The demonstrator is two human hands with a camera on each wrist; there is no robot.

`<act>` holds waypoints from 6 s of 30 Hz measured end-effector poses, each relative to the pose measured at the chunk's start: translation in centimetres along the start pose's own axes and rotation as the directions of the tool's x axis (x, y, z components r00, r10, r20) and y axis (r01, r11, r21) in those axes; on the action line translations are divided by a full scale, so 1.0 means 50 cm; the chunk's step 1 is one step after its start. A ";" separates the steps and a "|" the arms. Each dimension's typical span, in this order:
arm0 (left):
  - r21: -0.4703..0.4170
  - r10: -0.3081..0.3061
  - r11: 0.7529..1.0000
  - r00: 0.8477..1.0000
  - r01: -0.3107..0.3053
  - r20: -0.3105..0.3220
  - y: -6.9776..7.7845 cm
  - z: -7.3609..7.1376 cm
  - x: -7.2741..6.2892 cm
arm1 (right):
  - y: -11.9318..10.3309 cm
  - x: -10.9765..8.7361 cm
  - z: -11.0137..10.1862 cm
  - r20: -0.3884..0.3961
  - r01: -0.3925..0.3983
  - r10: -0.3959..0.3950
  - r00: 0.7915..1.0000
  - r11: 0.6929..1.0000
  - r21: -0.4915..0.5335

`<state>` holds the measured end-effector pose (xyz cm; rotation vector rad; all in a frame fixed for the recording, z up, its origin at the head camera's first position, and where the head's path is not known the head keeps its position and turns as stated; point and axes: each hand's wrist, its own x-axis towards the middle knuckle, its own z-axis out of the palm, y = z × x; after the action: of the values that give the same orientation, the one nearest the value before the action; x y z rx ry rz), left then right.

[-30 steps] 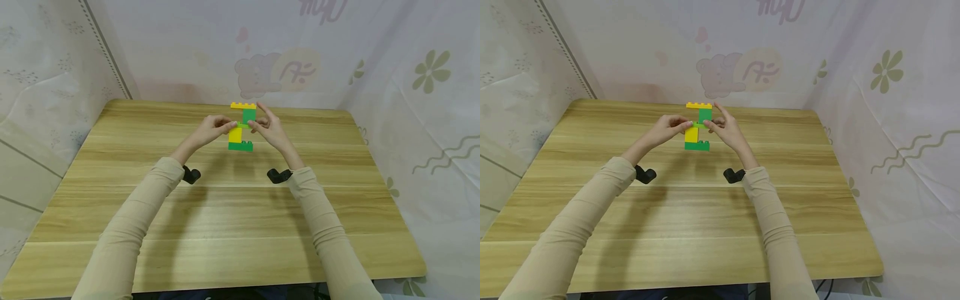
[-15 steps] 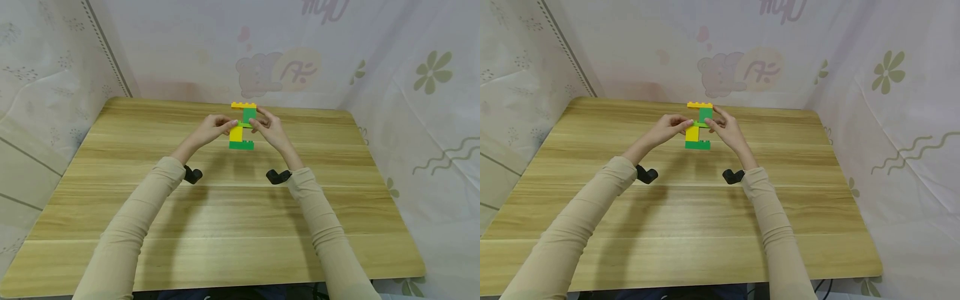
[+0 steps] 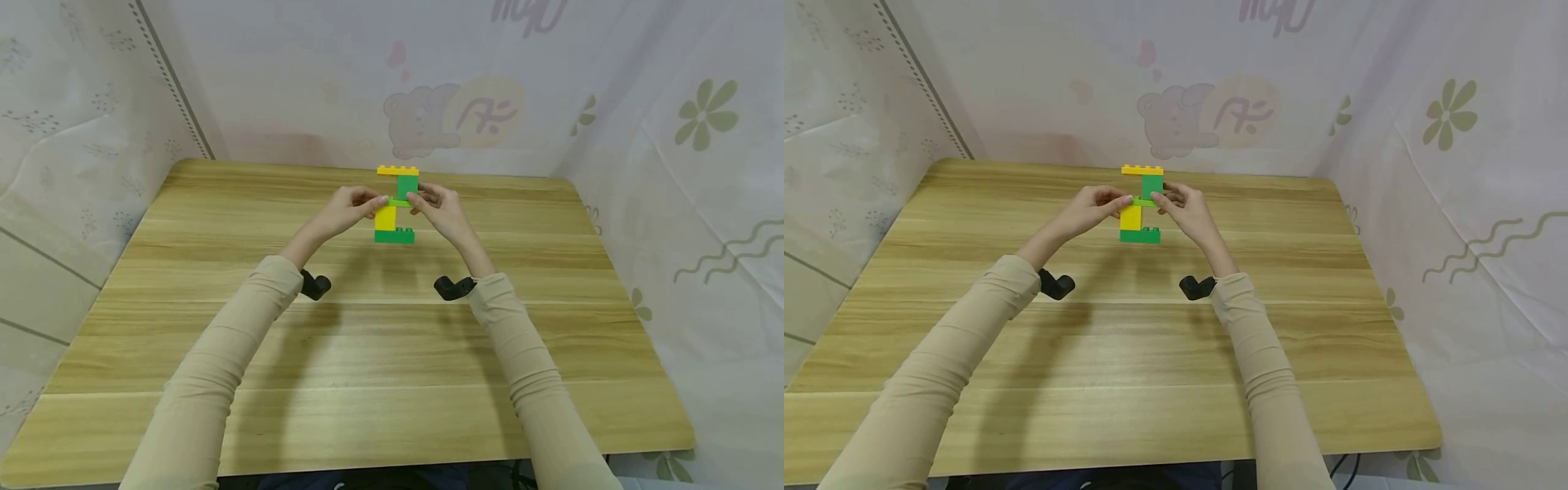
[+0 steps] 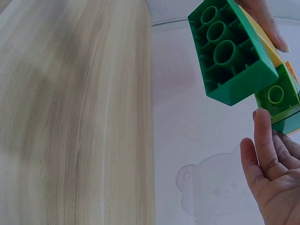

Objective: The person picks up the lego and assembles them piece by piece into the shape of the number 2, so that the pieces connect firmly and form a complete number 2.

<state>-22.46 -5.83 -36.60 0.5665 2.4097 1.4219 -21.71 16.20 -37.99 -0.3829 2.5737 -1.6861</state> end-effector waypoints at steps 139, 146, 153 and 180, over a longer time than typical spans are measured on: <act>-0.001 -0.429 0.902 0.898 0.432 0.098 -0.146 0.126 0.002 | 0.129 -0.024 0.105 0.128 -0.461 0.523 0.843 0.823 -0.332; -0.042 -0.428 0.901 0.899 0.433 0.093 -0.146 0.127 -0.001 | 0.128 -0.022 0.101 0.112 -0.459 0.519 0.848 0.822 -0.337; -0.047 -0.424 0.902 0.901 0.430 0.092 -0.148 0.129 -0.003 | 0.130 -0.025 0.101 0.115 -0.459 0.521 0.846 0.820 -0.341; -0.084 -0.420 0.901 0.904 0.426 0.081 -0.156 0.137 -0.006 | 0.127 -0.029 0.106 0.099 -0.504 0.560 0.823 0.799 -0.328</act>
<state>-20.71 -4.10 -46.69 0.0484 2.2177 1.3002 -20.55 14.18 -46.04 0.1718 2.4564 -1.0295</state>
